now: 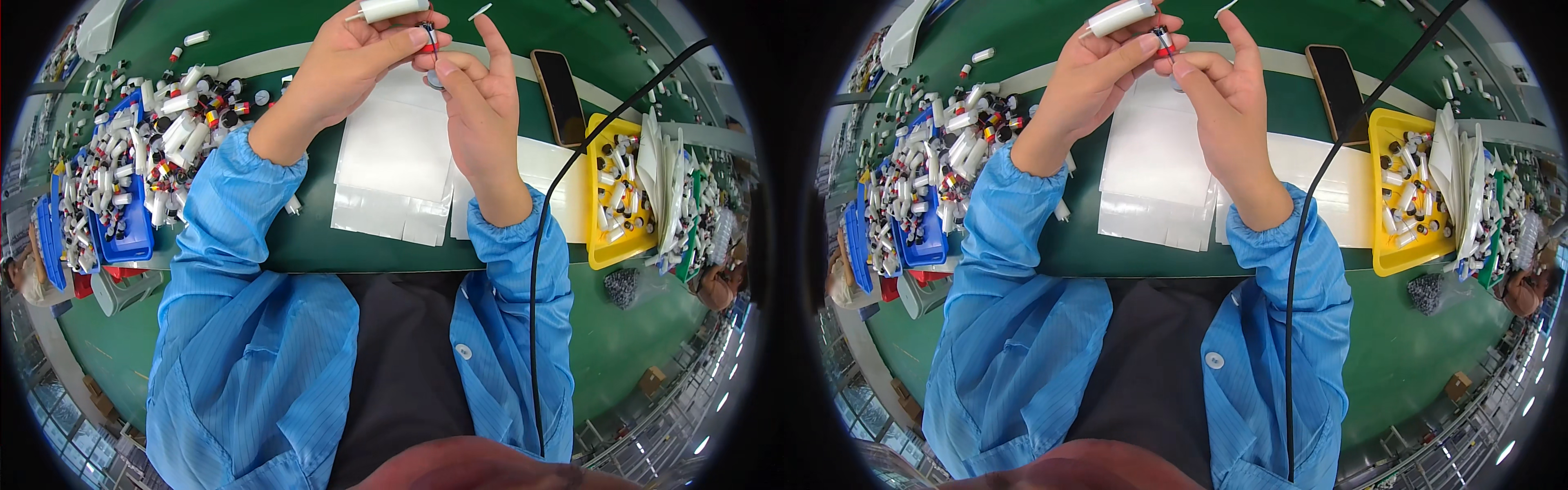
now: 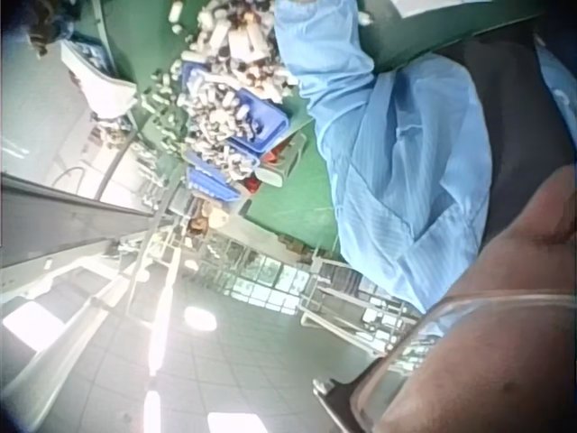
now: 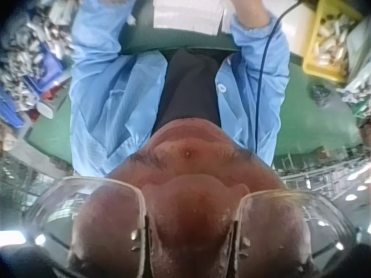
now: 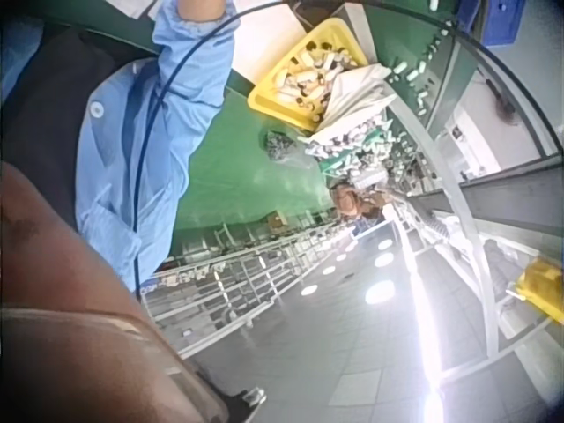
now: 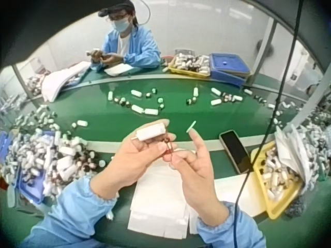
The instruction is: Manually assembling small plastic and metal electronic components at a manufacturing workbench.
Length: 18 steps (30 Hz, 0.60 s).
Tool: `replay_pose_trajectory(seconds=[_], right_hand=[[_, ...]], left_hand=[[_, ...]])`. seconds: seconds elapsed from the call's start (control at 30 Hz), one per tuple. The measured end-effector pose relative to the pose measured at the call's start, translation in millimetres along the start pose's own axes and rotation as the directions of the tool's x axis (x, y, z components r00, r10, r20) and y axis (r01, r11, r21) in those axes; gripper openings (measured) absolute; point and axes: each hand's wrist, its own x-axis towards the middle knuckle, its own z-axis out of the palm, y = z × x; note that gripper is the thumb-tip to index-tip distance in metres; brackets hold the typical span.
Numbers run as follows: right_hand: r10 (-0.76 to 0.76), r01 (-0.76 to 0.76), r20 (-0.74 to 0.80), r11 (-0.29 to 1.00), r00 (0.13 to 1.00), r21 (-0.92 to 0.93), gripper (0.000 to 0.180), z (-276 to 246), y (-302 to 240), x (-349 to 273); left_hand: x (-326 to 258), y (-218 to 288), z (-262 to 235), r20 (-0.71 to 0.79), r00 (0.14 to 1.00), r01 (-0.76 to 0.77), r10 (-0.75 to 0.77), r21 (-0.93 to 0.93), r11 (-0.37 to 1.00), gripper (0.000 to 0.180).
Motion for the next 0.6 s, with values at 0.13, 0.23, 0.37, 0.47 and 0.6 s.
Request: replay_pose_trajectory(seconds=[0.13, 0.23, 0.37, 0.47, 0.6], right_hand=[[-0.006, 0.006, -0.016, 1.0, 1.0, -0.005, 0.067, 4.0, -2.6, 1.4], [0.024, -0.022, -0.085, 0.999, 0.996, 0.03, 0.064, 12.5, -12.2, 1.7], [-0.119, 0.1, -0.219, 0.99, 0.968, -0.098, 0.049, 5.8, -10.2, 4.1], [-0.226, 0.18, -0.264, 0.966, 0.938, -0.187, 0.038, -3.0, -13.1, 12.3], [-0.191, 0.173, -0.102, 0.97, 0.976, -0.17, 0.031, -13.9, -20.6, 10.9]], left_hand=[[0.0, 0.2, -4.0, 0.024, 0.999, 0.029, -0.029, -0.022, 0.999, 0.034], [0.8, -1.6, -7.0, 0.031, 0.999, 0.008, -0.008, 0.013, 1.0, 0.032], [0.3, 3.3, 0.7, -0.026, 1.0, 0.004, -0.002, 0.092, 0.996, 0.029], [0.4, 1.2, -2.8, -0.022, 0.998, 0.057, -0.055, 0.136, 0.989, 0.027], [-0.9, 0.7, 0.0, -0.059, 0.992, 0.116, -0.109, 0.124, 0.985, 0.025]])
